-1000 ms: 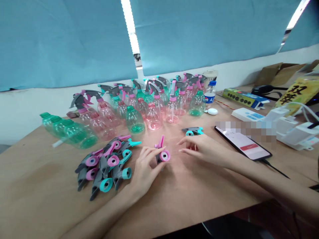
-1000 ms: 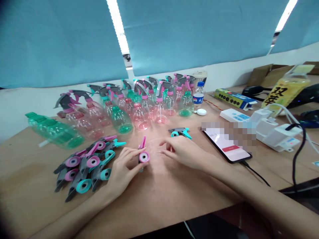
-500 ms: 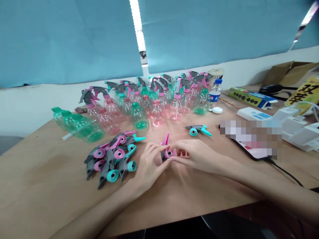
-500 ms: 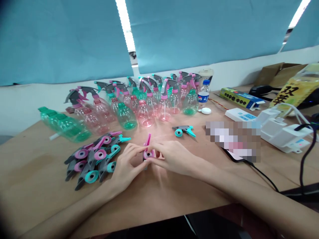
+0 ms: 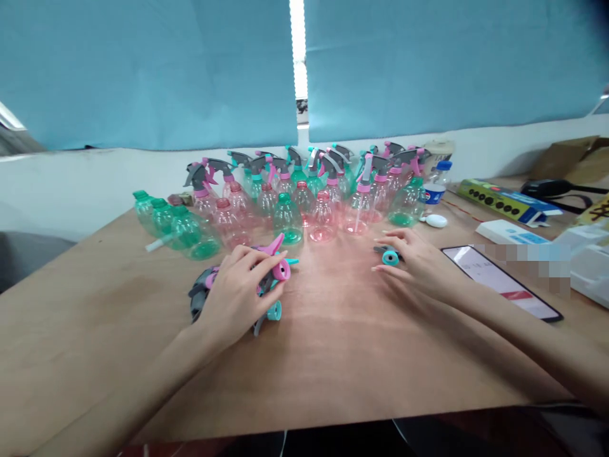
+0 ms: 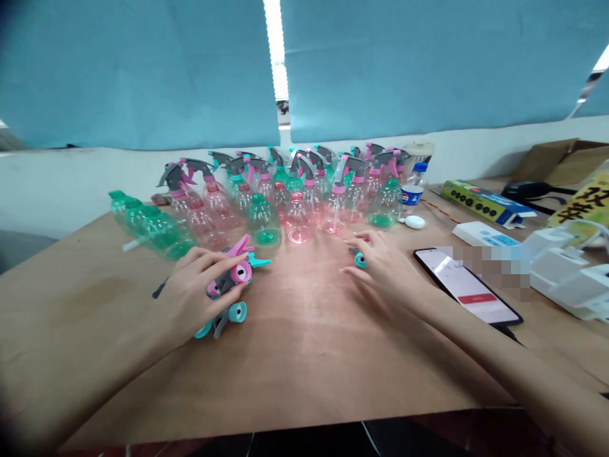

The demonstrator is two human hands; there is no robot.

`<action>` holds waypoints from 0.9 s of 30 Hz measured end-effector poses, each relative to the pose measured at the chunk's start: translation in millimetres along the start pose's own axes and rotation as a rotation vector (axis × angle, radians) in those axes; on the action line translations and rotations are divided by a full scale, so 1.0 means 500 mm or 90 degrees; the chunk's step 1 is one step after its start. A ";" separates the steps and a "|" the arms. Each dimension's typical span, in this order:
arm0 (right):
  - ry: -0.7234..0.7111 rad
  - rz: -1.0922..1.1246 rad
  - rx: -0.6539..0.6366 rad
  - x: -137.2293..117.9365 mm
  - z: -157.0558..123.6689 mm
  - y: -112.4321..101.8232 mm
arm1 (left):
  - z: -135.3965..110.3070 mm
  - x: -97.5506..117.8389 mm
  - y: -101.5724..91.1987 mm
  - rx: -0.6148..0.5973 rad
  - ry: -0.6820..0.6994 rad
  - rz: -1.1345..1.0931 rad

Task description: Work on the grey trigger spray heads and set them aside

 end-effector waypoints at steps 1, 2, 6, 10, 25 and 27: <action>-0.003 -0.029 -0.009 0.015 0.000 0.011 | -0.004 -0.014 -0.005 -0.007 -0.007 0.027; 0.001 -0.053 -0.018 0.026 0.000 0.020 | -0.008 -0.027 -0.009 -0.017 -0.014 0.051; 0.049 -0.097 -0.068 0.038 -0.002 0.049 | -0.024 -0.068 -0.011 -0.091 -0.054 0.113; 0.023 -0.066 -0.101 0.038 -0.001 0.066 | -0.035 -0.091 0.002 -0.186 -0.079 0.101; -0.037 0.224 -0.057 -0.031 0.013 0.042 | -0.009 0.064 0.076 -0.078 0.048 -0.188; -0.031 0.257 -0.039 -0.047 0.016 0.035 | -0.002 0.088 0.090 -0.091 0.062 -0.219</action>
Point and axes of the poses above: each hand's wrist, its own z-axis towards the middle knuckle, its own y-axis out of the palm, x = y × z, the point moved 2 cm from there along z, towards the middle knuckle, and after that the axes turned 5 degrees about -x, right-handed, at the moved point
